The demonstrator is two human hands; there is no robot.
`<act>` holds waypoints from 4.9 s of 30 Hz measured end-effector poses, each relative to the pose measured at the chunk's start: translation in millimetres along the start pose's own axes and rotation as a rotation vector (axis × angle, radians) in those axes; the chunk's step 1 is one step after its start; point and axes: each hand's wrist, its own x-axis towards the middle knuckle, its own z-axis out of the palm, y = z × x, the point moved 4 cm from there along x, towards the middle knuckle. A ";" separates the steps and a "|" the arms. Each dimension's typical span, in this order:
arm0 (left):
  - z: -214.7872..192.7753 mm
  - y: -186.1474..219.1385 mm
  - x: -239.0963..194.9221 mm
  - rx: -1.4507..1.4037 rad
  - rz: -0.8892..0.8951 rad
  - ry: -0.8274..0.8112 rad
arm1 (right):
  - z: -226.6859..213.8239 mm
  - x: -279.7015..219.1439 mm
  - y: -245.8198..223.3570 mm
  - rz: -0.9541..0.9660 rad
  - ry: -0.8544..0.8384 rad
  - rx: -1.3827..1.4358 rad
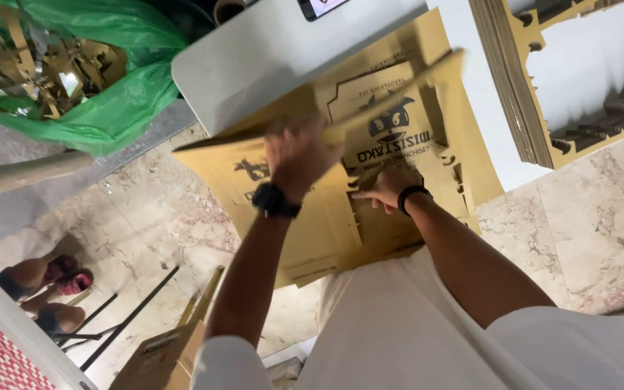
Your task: The person picks up printed cardboard sheets, folds them, and punches out pre-cut shapes to prepare them for assembly.
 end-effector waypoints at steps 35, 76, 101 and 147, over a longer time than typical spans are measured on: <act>47.4 175.4 -296.3 -1.404 -1.809 0.483 | 12.0 -41.6 54.7 -0.407 -0.187 -0.117; 95.5 210.9 -319.0 -1.142 -1.350 0.852 | 48.7 -0.6 69.2 -0.260 -0.320 -0.229; 80.4 218.7 -267.0 -0.669 -1.754 -0.144 | 36.7 -55.9 54.6 -0.425 -0.286 -0.370; 53.2 210.8 -274.9 -0.784 -1.523 0.411 | 40.6 -31.4 76.6 -0.522 -0.206 -0.854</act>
